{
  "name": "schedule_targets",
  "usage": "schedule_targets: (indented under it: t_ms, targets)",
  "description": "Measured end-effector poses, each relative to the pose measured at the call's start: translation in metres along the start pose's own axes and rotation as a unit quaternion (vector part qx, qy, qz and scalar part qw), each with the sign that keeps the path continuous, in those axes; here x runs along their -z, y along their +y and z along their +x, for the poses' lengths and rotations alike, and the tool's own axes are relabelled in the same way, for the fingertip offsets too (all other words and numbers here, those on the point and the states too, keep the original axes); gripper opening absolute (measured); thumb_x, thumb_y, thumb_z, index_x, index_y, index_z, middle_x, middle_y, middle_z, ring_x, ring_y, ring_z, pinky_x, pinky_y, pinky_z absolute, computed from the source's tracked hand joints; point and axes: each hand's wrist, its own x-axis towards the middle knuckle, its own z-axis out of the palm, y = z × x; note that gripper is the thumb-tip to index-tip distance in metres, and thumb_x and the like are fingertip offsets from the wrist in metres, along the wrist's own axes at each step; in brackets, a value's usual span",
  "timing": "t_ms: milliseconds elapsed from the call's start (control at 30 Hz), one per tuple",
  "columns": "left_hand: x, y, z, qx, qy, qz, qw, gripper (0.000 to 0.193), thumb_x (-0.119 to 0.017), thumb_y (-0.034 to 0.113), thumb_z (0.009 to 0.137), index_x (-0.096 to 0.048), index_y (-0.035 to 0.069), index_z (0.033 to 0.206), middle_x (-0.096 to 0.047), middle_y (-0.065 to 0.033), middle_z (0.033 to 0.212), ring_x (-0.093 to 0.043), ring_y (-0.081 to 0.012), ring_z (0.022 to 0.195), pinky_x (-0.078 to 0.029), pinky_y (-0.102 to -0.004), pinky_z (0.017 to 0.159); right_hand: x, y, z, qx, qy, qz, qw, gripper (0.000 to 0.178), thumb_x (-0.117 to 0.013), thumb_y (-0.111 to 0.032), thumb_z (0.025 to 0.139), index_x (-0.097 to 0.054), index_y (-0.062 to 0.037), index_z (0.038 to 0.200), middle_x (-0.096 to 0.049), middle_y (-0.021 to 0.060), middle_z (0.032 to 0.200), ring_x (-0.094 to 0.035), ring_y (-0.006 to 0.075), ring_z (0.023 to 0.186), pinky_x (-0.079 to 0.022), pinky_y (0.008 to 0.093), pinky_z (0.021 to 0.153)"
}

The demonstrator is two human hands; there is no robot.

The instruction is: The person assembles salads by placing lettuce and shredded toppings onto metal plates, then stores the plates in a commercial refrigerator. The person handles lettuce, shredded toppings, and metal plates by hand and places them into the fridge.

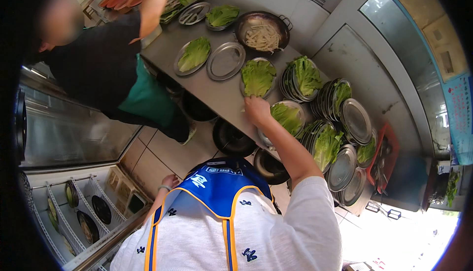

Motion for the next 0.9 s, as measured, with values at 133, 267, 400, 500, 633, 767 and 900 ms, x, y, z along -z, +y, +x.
schedule_targets:
  t_ms: [133,267,400,500,633,767,900]
  targets:
    - [-0.077,0.099,-0.009,-0.048,-0.059,-0.074,0.994,0.034,-0.056,0.03,0.093,-0.055,0.012,0.121,-0.061,-0.0054,0.115,-0.061,-0.024,0.102,-0.049,-0.0366,0.083,-0.026,0.021,0.025,-0.003,0.045,-0.074,0.996,0.011,-0.059,-0.015,0.079,-0.063,-0.0086,0.088,-0.064,0.0087,0.091,-0.066,0.0273,0.086,-0.055,0.0386,0.065]
    - [-0.153,0.193,-0.009,-0.057,-0.044,-0.172,0.982,0.035,-0.054,0.033,0.094,-0.052,0.014,0.124,-0.06,-0.0045,0.114,-0.06,-0.0236,0.104,-0.048,-0.0387,0.086,-0.045,0.024,0.039,0.011,0.041,-0.082,0.996,0.013,-0.058,-0.012,0.078,-0.065,-0.0076,0.088,-0.065,0.009,0.089,-0.065,0.0249,0.087,-0.055,0.0377,0.065]
    - [-0.216,0.274,0.018,0.008,0.011,-0.224,0.974,0.043,-0.041,0.044,0.098,-0.047,0.013,0.127,-0.06,-0.0052,0.105,-0.061,-0.0237,0.088,-0.05,-0.0449,0.075,-0.05,0.006,0.042,0.077,0.081,-0.065,0.992,0.009,-0.059,-0.013,0.075,-0.064,-0.0082,0.082,-0.063,0.0065,0.082,-0.065,0.0233,0.079,-0.053,0.0359,0.059]
    - [-0.25,0.332,0.051,-0.153,0.127,0.542,0.816,0.045,-0.044,0.041,0.097,-0.045,0.018,0.136,-0.051,-0.0074,0.128,-0.051,-0.025,0.113,-0.046,-0.0456,0.089,-0.044,-0.019,0.04,0.052,0.07,-0.028,0.996,0.008,-0.059,-0.013,0.075,-0.063,-0.0087,0.08,-0.062,0.0071,0.08,-0.065,0.0241,0.076,-0.052,0.0368,0.059]
    - [-0.294,0.369,0.072,-0.069,0.068,0.934,0.344,0.055,-0.05,0.04,0.095,-0.039,0.022,0.146,-0.036,-0.0077,0.151,-0.039,-0.0258,0.136,-0.042,-0.0462,0.103,-0.027,-0.033,0.031,-0.056,0.054,0.113,0.991,0.007,-0.057,-0.014,0.08,-0.061,-0.0084,0.081,-0.063,0.0115,0.081,-0.065,0.0308,0.076,-0.053,0.0431,0.064]
    - [-0.316,0.378,0.064,-0.039,0.05,0.951,0.302,0.054,-0.05,0.038,0.095,-0.039,0.021,0.145,-0.038,-0.0077,0.147,-0.041,-0.0255,0.132,-0.042,-0.045,0.101,-0.003,0.004,0.026,-0.187,0.07,0.192,0.961,0.011,-0.055,-0.016,0.084,-0.061,-0.0068,0.085,-0.064,0.0156,0.086,-0.063,0.0376,0.078,-0.052,0.0479,0.067]
    - [-0.317,0.374,0.058,-0.048,0.038,0.955,0.289,0.052,-0.051,0.036,0.095,-0.04,0.021,0.144,-0.04,-0.0078,0.144,-0.042,-0.0253,0.129,-0.043,-0.0439,0.099,0.007,0.059,0.04,-0.287,0.104,0.173,0.936,0.018,-0.059,-0.014,0.086,-0.066,-0.0063,0.101,-0.063,0.0189,0.095,-0.063,0.0378,0.085,-0.052,0.0468,0.073]
